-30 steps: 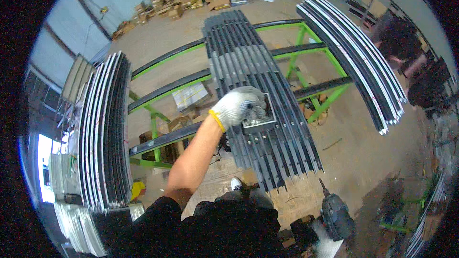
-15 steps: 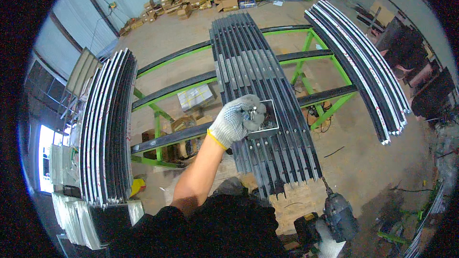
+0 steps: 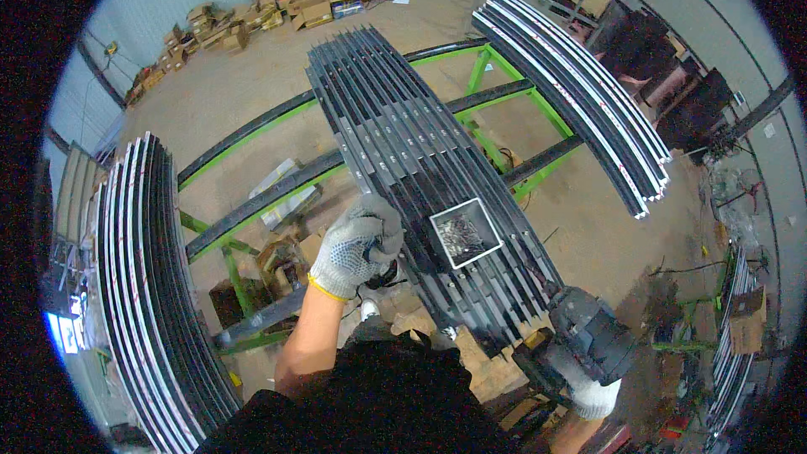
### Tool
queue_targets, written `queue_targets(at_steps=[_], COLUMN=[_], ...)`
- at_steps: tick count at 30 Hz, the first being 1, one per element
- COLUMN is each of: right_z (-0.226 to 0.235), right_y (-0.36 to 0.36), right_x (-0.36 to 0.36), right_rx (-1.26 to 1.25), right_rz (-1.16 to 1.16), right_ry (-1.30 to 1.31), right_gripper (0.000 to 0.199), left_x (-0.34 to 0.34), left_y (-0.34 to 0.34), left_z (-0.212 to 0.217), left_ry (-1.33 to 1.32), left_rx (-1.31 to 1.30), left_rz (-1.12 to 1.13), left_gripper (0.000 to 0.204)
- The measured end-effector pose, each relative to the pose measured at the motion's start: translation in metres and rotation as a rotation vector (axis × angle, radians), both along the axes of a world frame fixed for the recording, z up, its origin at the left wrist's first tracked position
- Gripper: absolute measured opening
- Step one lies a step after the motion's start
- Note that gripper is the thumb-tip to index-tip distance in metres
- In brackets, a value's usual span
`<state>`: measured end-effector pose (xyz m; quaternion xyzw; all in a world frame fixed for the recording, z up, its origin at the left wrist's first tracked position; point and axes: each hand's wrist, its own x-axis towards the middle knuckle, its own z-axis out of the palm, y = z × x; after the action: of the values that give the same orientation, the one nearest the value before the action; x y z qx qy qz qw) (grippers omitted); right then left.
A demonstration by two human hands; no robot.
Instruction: The person uses a cordless drill to fasten screws into a stack of metal frame sections on a green workbench. They then lift the assembled stack and place it on a red table, pick up a separate rectangular metal frame, and set it on the workbench. The person walks to the red table, picks up a small container of screws, and returns to the workbench.
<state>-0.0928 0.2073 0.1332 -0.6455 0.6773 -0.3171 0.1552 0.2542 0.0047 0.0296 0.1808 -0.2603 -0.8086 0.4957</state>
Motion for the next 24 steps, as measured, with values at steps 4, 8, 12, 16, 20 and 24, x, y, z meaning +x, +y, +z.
queue_targets(at_steps=[4,8,12,16,20,24], right_z=[0.017,0.057,0.095,0.114,0.116,0.102], right_y=[-0.020,-0.054,-0.087,-0.130,-0.177,-0.229], right_x=[0.044,0.085,0.125,0.142,0.144,0.142], right_rx=[0.007,-0.061,-0.040,-0.204,-0.240,-0.238], right_rz=[0.017,0.197,0.333,0.547,0.665,0.771], right_ry=[0.337,0.368,0.710,1.007,0.992,0.872], right_gripper=[0.059,0.059,0.054,0.049,0.048,0.047], left_x=[0.053,0.089,0.110,0.124,0.127,0.126], left_y=[-0.012,-0.019,-0.020,-0.030,-0.040,-0.047], left_z=[-0.006,-0.008,-0.010,-0.012,-0.015,-0.019], left_ry=[-0.212,-0.320,-0.371,-0.334,-0.268,-0.151], left_rx=[-0.014,-0.037,-0.011,-0.088,0.014,0.144], left_rz=[-0.028,-0.034,0.003,0.013,0.087,0.148], left_gripper=[0.017,0.016,0.017,0.014,0.011,0.012])
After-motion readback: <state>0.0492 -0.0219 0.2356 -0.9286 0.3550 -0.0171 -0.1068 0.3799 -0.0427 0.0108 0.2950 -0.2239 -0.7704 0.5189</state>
